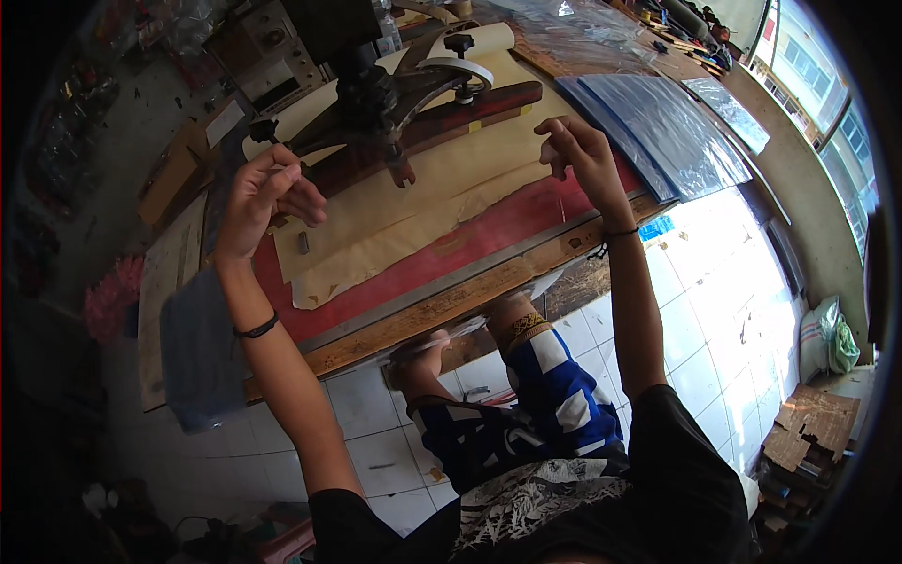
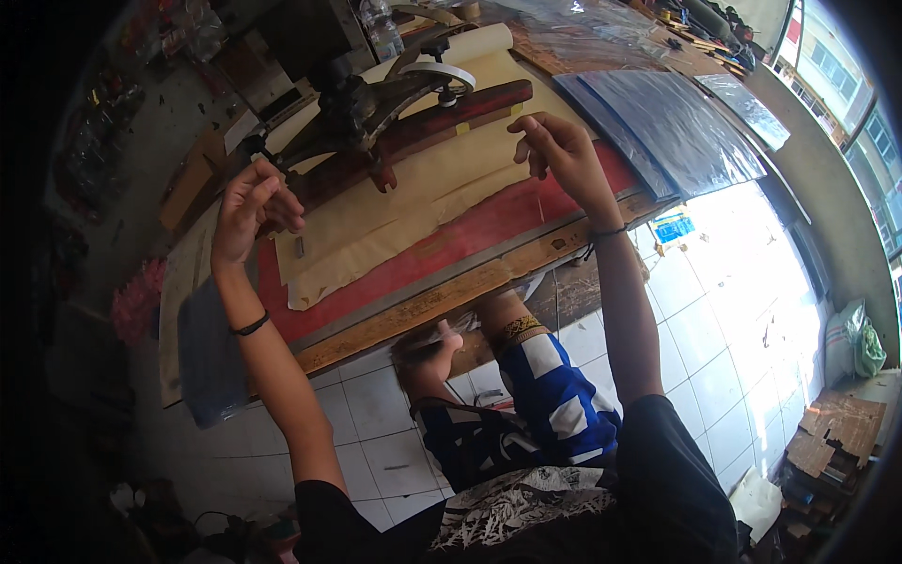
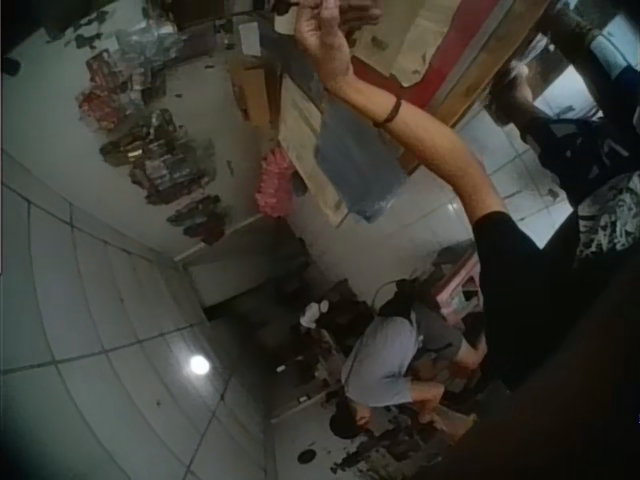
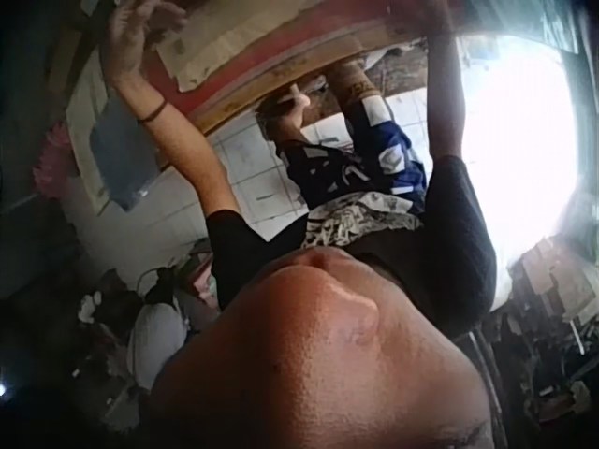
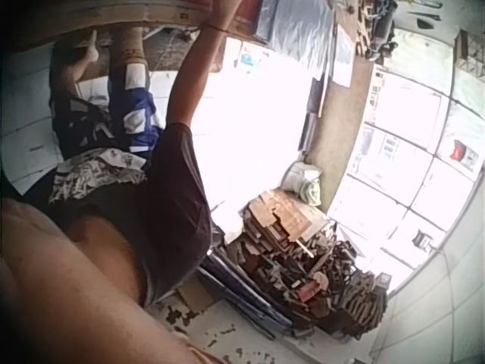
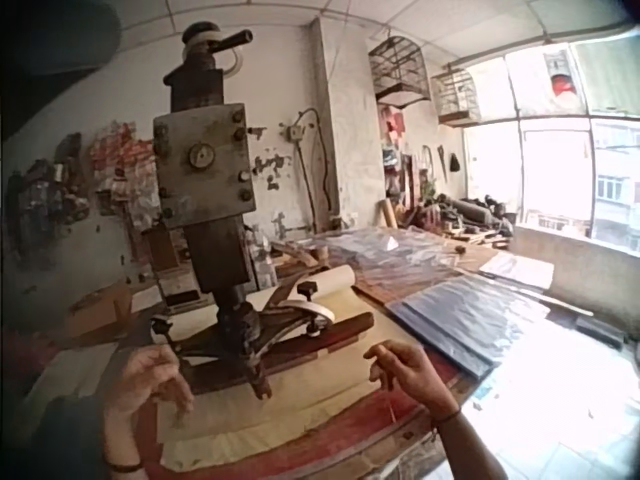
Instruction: The person separates plastic film by hand, positions it onto the worktable under the press mechanism, and smooths it flat across the surface.
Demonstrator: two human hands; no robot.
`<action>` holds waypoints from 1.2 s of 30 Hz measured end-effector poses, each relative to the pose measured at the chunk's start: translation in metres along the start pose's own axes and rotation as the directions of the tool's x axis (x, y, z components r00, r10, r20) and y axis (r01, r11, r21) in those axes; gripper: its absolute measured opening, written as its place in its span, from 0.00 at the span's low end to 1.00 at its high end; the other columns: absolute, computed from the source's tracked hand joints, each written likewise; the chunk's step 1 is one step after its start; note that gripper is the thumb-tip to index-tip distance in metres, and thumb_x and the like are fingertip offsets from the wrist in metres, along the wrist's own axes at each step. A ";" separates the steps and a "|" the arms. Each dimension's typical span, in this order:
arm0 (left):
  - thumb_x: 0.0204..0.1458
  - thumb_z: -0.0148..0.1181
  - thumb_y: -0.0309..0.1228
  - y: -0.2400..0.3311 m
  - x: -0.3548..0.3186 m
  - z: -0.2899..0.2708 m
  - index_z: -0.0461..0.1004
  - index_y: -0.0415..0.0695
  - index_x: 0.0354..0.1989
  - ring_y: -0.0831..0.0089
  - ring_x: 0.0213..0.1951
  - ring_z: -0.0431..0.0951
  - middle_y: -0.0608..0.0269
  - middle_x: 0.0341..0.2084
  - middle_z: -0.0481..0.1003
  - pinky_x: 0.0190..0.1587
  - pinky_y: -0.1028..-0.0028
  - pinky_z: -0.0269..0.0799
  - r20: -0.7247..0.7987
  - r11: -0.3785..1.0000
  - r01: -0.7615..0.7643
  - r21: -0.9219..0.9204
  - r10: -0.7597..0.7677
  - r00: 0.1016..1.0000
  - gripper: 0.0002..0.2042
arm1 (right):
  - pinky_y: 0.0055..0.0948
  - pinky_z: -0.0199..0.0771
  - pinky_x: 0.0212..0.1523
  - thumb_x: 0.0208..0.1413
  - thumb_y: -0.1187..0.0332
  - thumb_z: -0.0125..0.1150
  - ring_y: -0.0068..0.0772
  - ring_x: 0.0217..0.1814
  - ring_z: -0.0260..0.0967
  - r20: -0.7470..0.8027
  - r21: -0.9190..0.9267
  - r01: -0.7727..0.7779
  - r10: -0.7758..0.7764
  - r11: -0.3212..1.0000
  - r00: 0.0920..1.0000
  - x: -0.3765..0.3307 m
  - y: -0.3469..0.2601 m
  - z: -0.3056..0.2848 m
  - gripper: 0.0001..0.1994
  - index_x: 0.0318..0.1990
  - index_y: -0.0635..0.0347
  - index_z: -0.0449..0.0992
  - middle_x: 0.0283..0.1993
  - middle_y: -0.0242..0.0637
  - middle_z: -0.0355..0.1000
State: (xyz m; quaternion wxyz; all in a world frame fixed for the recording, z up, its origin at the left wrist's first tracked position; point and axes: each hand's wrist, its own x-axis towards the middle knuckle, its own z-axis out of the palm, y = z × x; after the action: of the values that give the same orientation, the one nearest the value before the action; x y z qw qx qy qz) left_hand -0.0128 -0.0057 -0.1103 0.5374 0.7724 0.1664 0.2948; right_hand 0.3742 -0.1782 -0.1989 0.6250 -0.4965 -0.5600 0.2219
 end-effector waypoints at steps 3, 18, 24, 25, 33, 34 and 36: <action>0.64 0.51 0.36 0.000 -0.002 -0.001 0.67 0.45 0.36 0.69 0.22 0.83 0.55 0.24 0.80 0.24 0.72 0.81 -0.017 1.000 0.015 -0.007 -0.015 1.000 0.09 | 0.16 0.69 0.25 0.69 0.57 0.53 0.13 0.24 0.68 0.077 0.062 -0.055 0.050 0.997 0.996 -0.002 -0.004 0.003 0.16 0.47 0.62 0.78 0.27 0.28 0.75; 0.48 0.69 0.21 -0.004 -0.002 -0.008 0.73 0.36 0.54 0.79 0.27 0.81 0.61 0.30 0.79 0.28 0.80 0.77 0.056 0.973 0.172 0.152 -0.182 0.982 0.23 | 0.18 0.73 0.29 0.63 0.66 0.62 0.14 0.26 0.69 0.200 -0.141 0.068 -0.039 0.988 0.979 0.003 0.008 0.003 0.14 0.52 0.61 0.80 0.35 0.36 0.80; 0.52 0.68 0.27 -0.001 -0.004 -0.007 0.77 0.35 0.48 0.81 0.24 0.76 0.64 0.26 0.76 0.26 0.80 0.73 0.245 0.987 0.075 0.145 -0.110 0.963 0.16 | 0.18 0.73 0.30 0.64 0.71 0.56 0.16 0.32 0.71 0.245 -0.105 0.107 -0.079 0.989 0.966 0.004 0.015 -0.003 0.11 0.50 0.60 0.81 0.37 0.34 0.80; 0.52 0.68 0.27 0.009 -0.010 -0.008 0.77 0.35 0.48 0.81 0.24 0.76 0.64 0.26 0.76 0.26 0.80 0.73 0.234 0.985 0.082 0.150 -0.117 0.965 0.16 | 0.19 0.74 0.31 0.62 0.73 0.55 0.17 0.33 0.72 0.257 -0.075 0.126 -0.103 0.989 0.961 0.004 0.014 0.000 0.11 0.47 0.61 0.81 0.37 0.34 0.80; 0.56 0.67 0.44 -0.090 -0.198 0.078 0.78 0.34 0.18 0.72 0.09 0.70 0.56 0.11 0.74 0.11 0.78 0.64 0.024 0.657 -0.385 -0.648 0.522 0.852 0.23 | 0.21 0.73 0.36 0.59 0.75 0.55 0.19 0.38 0.74 0.304 -0.159 0.074 -0.023 0.985 0.953 -0.010 0.009 0.000 0.08 0.39 0.62 0.81 0.38 0.28 0.79; 0.59 0.63 0.40 -0.140 -0.239 0.109 0.77 0.36 0.21 0.70 0.09 0.69 0.58 0.11 0.73 0.11 0.74 0.63 -0.222 0.557 -0.358 -0.750 0.297 0.929 0.20 | 0.22 0.74 0.37 0.59 0.74 0.55 0.19 0.38 0.75 0.317 -0.212 0.120 -0.048 0.970 0.947 -0.008 0.010 0.000 0.07 0.39 0.62 0.81 0.38 0.29 0.79; 0.65 0.52 0.47 -0.229 -0.305 0.154 0.67 0.44 0.17 0.73 0.11 0.61 0.65 0.08 0.64 0.15 0.73 0.54 -0.434 0.624 -0.101 -0.775 -0.410 0.802 0.25 | 0.23 0.74 0.38 0.59 0.73 0.56 0.20 0.39 0.75 0.358 -0.249 0.150 -0.053 0.957 0.932 -0.006 0.009 0.004 0.07 0.39 0.62 0.81 0.37 0.29 0.80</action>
State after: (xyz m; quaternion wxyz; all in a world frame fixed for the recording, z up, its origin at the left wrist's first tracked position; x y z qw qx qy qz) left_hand -0.1365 -0.2097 -0.4459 0.7607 0.3241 0.2482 0.5046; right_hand 0.3718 -0.1781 -0.2096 0.4529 -0.5008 -0.7117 0.1940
